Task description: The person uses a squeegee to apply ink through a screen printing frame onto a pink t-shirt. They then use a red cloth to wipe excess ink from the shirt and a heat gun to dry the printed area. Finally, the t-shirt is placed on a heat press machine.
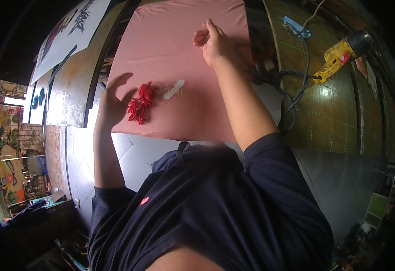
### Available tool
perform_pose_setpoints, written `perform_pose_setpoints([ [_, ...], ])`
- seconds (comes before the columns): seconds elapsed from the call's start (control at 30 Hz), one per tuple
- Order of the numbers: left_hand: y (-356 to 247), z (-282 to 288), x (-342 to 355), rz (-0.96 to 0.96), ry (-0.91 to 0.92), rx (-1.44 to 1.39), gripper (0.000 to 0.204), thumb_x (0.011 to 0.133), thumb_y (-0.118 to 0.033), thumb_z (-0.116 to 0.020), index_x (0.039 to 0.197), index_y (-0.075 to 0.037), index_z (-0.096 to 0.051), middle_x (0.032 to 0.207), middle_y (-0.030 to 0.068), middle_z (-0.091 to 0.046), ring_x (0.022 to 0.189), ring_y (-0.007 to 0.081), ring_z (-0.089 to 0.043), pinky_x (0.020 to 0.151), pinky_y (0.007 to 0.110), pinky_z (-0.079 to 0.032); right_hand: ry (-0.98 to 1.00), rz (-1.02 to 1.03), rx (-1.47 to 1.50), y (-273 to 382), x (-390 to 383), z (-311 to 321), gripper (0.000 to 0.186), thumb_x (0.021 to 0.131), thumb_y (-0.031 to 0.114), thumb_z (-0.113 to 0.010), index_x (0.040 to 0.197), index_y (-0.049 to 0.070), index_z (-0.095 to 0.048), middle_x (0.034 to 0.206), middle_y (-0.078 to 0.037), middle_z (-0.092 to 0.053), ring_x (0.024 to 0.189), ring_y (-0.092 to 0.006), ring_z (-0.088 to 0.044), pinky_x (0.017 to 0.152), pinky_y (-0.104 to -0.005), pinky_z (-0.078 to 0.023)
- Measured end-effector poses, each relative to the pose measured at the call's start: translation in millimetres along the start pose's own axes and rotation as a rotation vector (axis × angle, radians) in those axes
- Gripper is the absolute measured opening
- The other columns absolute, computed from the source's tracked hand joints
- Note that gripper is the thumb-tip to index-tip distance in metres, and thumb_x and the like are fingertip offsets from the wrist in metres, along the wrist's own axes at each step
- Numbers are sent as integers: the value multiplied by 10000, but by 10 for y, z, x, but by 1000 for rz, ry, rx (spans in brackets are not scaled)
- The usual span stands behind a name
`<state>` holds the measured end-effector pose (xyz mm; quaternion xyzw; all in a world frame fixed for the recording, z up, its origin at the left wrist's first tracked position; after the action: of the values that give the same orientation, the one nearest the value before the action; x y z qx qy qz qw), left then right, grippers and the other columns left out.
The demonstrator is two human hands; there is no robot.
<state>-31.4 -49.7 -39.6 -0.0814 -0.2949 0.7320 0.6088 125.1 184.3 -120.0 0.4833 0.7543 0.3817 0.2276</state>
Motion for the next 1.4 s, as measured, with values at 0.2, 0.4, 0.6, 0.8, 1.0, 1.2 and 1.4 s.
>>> perform_pose_setpoints([
  [0.2, 62, -241, -210, -120, 92, 122, 322, 699, -134, -682, 990, -27, -598, 1057, 121, -589, 961, 292, -569, 829, 351, -457, 5, -6, 7, -13, -5, 0, 447, 843, 420, -522, 1019, 20, -428, 766, -117, -553, 661, -187, -532, 639, -326, -441],
  [0.4, -139, -50, -59, 129, -65, -336, 143, 785, 8, -577, 927, -2, -597, 804, 79, -638, 785, 141, -626, 688, 248, -484, -38, 7, 42, -1, 10, 30, 385, 858, 351, -516, 994, -1, -440, 723, -131, -549, 602, -218, -537, 575, -343, -447],
  [0.6, -438, 371, 44, -178, -375, -778, 150, 802, -9, -582, 951, -2, -595, 883, 84, -634, 816, 125, -615, 741, 254, -470, -22, 0, 44, -4, 14, 44, 383, 859, 350, -516, 999, 2, -441, 717, -128, -545, 610, -217, -537, 583, -345, -446],
  [0.8, -53, -121, -28, 9, 39, -30, 219, 743, -106, -643, 947, -31, -622, 984, 126, -611, 922, 292, -580, 817, 353, -450, -8, -6, 22, 21, -20, 7, 375, 857, 381, -520, 982, 36, -443, 747, -109, -560, 654, -184, -536, 639, -323, -441],
  [1.0, -25, -369, -94, 104, -42, -204, 189, 763, -35, -616, 951, -32, -639, 978, 99, -628, 917, 229, -593, 798, 319, -466, -1, -12, -3, 1, -19, -20, 378, 854, 382, -524, 986, 38, -443, 748, -108, -558, 651, -185, -534, 639, -322, -440],
  [1.2, -501, -446, -68, -231, -123, -49, 203, 731, -68, -633, 933, -59, -650, 966, 87, -640, 949, 230, -583, 804, 353, -425, -21, -25, 52, 10, -31, 32, 387, 859, 390, -512, 995, 35, -442, 771, -110, -542, 675, -185, -522, 648, -325, -436],
  [1.4, -363, -662, -94, -197, -154, 49, 176, 722, -118, -638, 893, -79, -655, 1014, 50, -620, 1000, 209, -556, 818, 370, -381, 3, -22, 42, 2, -2, 10, 429, 856, 418, -503, 1020, 29, -428, 767, -109, -539, 684, -181, -516, 651, -325, -436],
])
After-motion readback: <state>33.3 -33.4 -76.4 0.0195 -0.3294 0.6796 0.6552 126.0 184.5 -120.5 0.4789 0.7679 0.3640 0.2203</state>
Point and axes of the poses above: each hand's wrist, its own x-axis towards the middle knuckle, its own z-axis out of the back of the hand, y = z × x, the point moved 5 cm from there along x, towards the middle knuckle
